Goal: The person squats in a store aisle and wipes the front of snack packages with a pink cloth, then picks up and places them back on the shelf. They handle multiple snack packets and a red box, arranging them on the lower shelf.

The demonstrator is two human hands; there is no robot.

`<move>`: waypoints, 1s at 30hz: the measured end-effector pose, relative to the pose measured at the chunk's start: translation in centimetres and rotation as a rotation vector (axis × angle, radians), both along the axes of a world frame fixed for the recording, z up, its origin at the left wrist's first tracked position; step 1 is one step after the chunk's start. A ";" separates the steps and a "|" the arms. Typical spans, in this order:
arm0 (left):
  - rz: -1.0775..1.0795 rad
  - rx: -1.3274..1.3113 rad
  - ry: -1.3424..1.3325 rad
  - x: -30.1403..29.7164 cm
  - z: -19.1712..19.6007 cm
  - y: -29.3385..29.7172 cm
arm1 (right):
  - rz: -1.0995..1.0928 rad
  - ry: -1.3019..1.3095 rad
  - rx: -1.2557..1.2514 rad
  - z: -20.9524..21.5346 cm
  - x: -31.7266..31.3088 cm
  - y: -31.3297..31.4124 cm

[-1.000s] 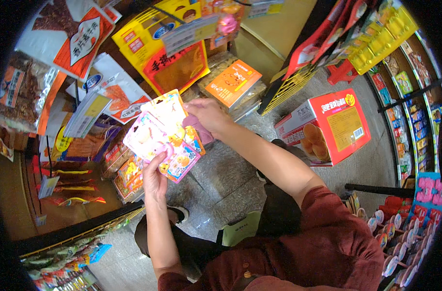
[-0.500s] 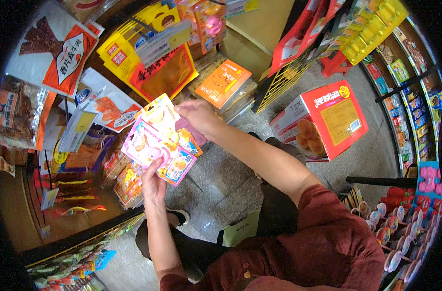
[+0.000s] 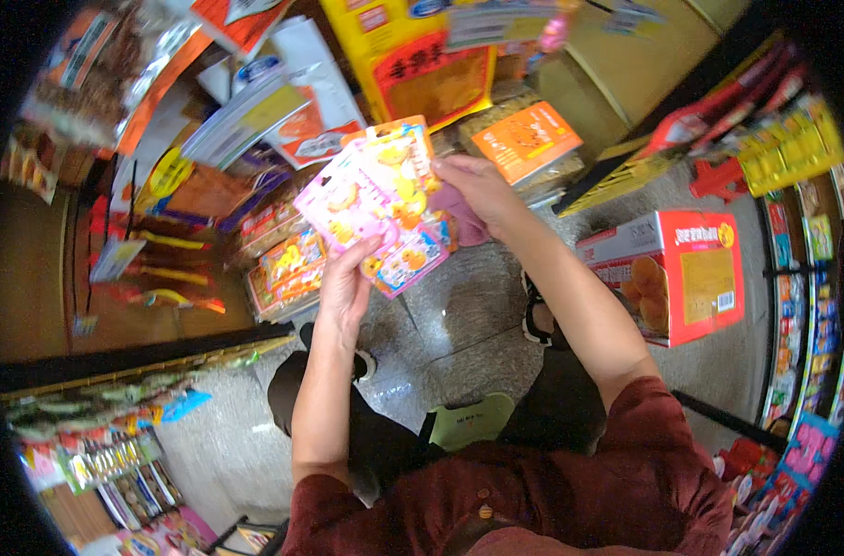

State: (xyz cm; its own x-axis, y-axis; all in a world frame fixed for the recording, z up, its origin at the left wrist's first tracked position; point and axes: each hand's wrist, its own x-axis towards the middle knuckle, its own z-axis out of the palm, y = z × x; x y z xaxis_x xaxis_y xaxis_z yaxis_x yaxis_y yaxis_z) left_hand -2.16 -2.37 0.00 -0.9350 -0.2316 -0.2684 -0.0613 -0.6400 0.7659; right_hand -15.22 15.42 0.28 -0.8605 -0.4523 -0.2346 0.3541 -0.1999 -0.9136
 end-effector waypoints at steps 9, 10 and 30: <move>0.001 0.099 0.041 0.0 0.5 -0.2 | 0.220 -0.061 0.150 0.0 0.7 0.1; -0.005 0.107 0.043 0.1 0.6 -0.2 | 0.209 -0.081 0.139 -0.2 0.6 0.0; 0.057 0.086 -0.040 0.2 -0.4 -0.6 | 0.089 -0.140 0.071 -0.7 0.7 -0.4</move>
State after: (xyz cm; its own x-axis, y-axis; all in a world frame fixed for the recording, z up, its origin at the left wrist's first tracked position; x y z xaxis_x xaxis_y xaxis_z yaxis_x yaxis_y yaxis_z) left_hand -2.00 -3.01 -0.41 -0.9093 -0.2582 -0.3264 -0.0527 -0.7066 0.7057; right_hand -14.50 15.03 -0.44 -0.7748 -0.5031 -0.3829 0.4920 -0.0994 -0.8649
